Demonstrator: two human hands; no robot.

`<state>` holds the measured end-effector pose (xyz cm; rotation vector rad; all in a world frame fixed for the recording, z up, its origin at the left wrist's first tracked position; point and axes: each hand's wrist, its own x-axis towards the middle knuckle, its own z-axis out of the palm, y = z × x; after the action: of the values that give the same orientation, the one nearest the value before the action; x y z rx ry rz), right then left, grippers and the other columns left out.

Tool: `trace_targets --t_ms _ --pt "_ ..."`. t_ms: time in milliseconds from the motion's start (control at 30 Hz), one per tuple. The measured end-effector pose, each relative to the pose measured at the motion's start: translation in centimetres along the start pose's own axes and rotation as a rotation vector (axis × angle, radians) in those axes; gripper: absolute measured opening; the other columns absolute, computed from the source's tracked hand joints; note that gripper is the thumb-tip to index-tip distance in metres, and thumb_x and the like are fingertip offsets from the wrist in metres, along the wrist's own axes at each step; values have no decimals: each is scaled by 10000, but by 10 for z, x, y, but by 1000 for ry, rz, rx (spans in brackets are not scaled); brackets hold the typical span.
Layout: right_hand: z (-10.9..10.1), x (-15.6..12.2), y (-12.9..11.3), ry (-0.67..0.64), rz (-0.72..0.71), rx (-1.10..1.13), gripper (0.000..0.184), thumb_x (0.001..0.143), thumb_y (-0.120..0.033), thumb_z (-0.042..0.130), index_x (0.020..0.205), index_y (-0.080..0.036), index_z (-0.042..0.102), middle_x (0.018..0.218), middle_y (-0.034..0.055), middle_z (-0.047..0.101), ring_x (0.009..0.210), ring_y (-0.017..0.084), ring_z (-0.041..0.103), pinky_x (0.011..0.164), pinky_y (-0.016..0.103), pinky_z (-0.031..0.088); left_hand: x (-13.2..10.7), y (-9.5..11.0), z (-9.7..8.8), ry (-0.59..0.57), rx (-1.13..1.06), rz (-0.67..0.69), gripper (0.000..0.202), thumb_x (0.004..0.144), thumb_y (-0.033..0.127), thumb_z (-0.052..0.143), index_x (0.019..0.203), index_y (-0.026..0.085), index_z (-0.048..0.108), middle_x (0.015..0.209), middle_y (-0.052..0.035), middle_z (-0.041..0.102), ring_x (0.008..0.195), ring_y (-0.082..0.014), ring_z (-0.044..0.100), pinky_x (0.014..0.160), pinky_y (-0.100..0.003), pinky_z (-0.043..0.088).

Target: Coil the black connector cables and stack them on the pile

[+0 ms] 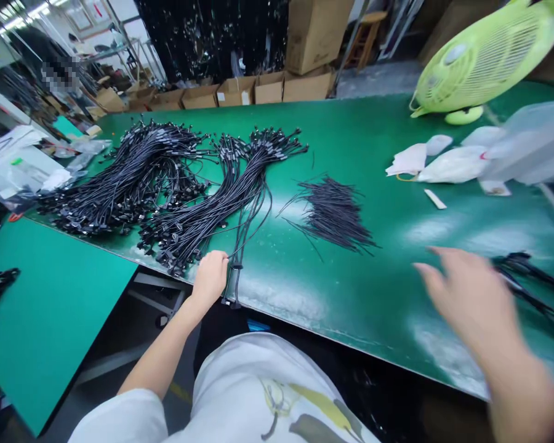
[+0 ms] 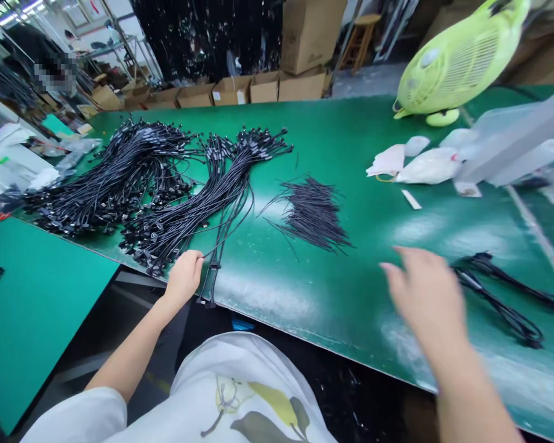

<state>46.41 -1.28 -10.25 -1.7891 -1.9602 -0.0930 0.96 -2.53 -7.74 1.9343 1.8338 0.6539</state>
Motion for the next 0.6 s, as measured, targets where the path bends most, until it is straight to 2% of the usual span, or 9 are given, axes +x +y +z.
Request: trace_targets --t_ms 100,167,200,267,300,400,467,533,600 --pt "11 32 -123 -91 -303 196 578 970 -480 380 1420 -118 404 1381 202 476 1297 285 453 1030 439 445 -3 44 1 -276 -637 -91 254 958 433 378 947 191 452 600 58 416 528 -104 397 554 -243 341" --pt "22 67 -182 -162 -485 193 563 947 -419 493 1433 -150 401 1475 175 383 1323 270 430 1062 418 423 -7 69 -4 -453 -970 -99 317 908 501 470 965 190 443 560 93 344 466 -71 295 495 -213 258" --pt "26 89 -201 -211 -530 164 504 948 -393 506 1392 -159 456 1436 167 433 1278 265 471 1036 409 437 -9 76 -10 -484 -1075 -102 330 887 496 518 975 185 451 555 99 332 455 -59 264 484 -205 231" --pt "33 135 -221 -303 -522 69 357 995 -322 413 1210 -99 591 1236 169 575 1135 227 564 969 366 458 -12 77 -25 -432 -1200 -125 300 877 442 569 978 174 478 555 103 313 443 -42 219 470 -196 192" --pt "36 156 -225 -307 -497 41 390 1016 -284 332 1172 -46 597 1186 180 583 1084 204 582 941 348 459 -12 73 -34 -377 -1235 -145 272 881 412 575 971 169 491 555 104 301 439 -36 199 465 -194 178" --pt "44 199 -234 -284 -511 20 463 1010 -213 208 1275 20 507 1308 204 482 1097 157 560 915 305 437 -14 54 -57 -225 -1277 -192 235 899 381 563 957 160 508 552 107 275 429 -27 172 458 -190 161" --pt "56 208 -246 -324 -613 28 390 990 -243 350 1270 -55 545 1334 150 493 1105 140 553 902 253 430 -15 44 -64 -216 -1235 -197 248 910 392 540 980 156 515 543 107 288 425 -31 193 456 -191 180" --pt "71 207 -260 -399 -710 20 261 936 -272 529 1099 -113 656 1161 87 620 1011 131 590 858 218 440 -15 37 -63 -290 -1092 -165 279 925 410 503 1029 153 529 529 98 340 425 -46 258 465 -195 235" --pt "86 203 -266 -448 -747 -4 199 915 -278 586 947 -112 691 963 84 674 904 147 615 829 242 452 -14 26 -59 -330 -805 -104 316 945 419 450 1096 162 556 542 69 434 457 -77 374 509 -213 326"
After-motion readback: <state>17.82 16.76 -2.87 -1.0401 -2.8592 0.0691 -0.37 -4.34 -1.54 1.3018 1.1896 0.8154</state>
